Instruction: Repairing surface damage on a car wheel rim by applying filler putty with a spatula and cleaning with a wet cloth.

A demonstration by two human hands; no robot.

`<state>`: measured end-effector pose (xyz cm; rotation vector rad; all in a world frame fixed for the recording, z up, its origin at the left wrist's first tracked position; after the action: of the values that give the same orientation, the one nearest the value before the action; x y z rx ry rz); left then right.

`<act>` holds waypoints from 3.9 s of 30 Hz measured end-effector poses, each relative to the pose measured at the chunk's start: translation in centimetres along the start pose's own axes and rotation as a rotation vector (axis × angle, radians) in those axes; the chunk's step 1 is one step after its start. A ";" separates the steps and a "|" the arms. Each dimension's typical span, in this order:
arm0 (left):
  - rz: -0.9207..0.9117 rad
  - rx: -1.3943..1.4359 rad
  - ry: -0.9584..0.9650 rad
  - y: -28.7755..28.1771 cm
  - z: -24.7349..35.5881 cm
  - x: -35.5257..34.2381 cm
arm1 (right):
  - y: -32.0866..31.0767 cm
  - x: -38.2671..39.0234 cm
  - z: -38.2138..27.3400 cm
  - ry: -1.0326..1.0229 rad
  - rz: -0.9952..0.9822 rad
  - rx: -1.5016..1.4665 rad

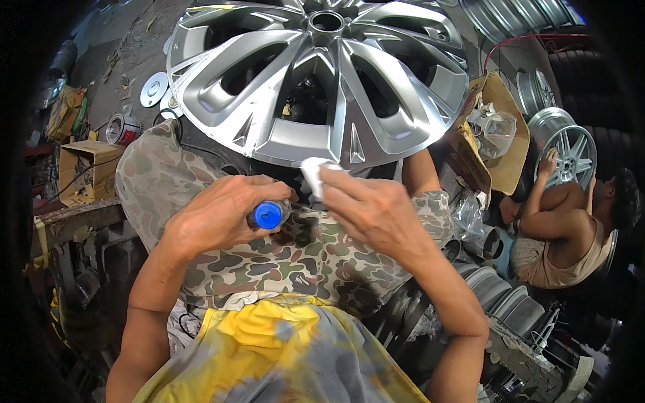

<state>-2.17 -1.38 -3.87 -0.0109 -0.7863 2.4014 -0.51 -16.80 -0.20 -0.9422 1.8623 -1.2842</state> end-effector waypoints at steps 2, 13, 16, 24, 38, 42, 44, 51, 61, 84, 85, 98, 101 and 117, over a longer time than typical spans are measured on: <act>-0.089 -0.031 -0.086 0.7 -0.5 -0.2 | 0.3 -1.1 -0.6 0.009 0.002 -0.018; -0.067 -0.042 -0.040 0.6 -0.4 -0.2 | 0.7 -1.3 -0.9 -0.008 0.035 0.032; -0.072 -0.038 -0.067 0.7 -0.7 0.3 | 1.1 0.0 -0.1 -0.002 -0.034 0.097; -0.075 -0.035 -0.029 0.5 -0.1 -0.1 | 0.7 1.7 0.1 0.112 0.086 0.083; -0.015 -0.002 0.128 1.0 2.1 -0.5 | 0.1 9.4 3.8 0.803 0.710 -0.842; -0.015 0.005 0.099 0.7 2.0 -0.4 | -1.4 5.0 2.8 0.452 0.518 -0.343; -0.088 0.012 0.013 1.1 1.3 -0.5 | -1.7 4.2 3.1 0.433 0.468 -0.304; -0.008 -0.006 0.098 0.4 1.8 -0.4 | -1.3 6.5 5.1 0.732 0.547 -0.724; -0.042 -0.014 0.125 1.0 2.6 -0.8 | -6.0 9.0 3.6 0.663 0.485 -0.036; -0.111 -0.029 0.040 1.4 2.1 -0.9 | 0.0 4.3 2.3 0.541 0.538 -0.105; -0.113 -0.030 0.028 1.4 1.9 -0.8 | 0.0 4.2 2.2 0.512 0.541 -0.071; -0.114 -0.031 0.021 1.3 1.7 -0.4 | -0.4 3.3 1.2 0.488 0.561 0.045; -0.140 -0.019 0.021 1.2 1.9 -0.6 | -0.7 3.7 1.5 0.551 0.549 0.121; -0.071 -0.022 0.086 1.0 2.3 -0.4 | -4.2 11.0 0.0 0.602 0.750 -0.280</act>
<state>-2.83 -3.48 -2.59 -0.0925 -0.7600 2.3091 -5.35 -27.19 2.42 0.1007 2.5485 -0.8830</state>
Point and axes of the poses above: each hand's wrist, its own x-axis away from the middle knuckle, its own y-axis out of the palm, z = x × y, the point moved 10 cm from there along -x, towards the middle knuckle, and after that the axes turned 4 degrees about x, right-handed, at the moved point
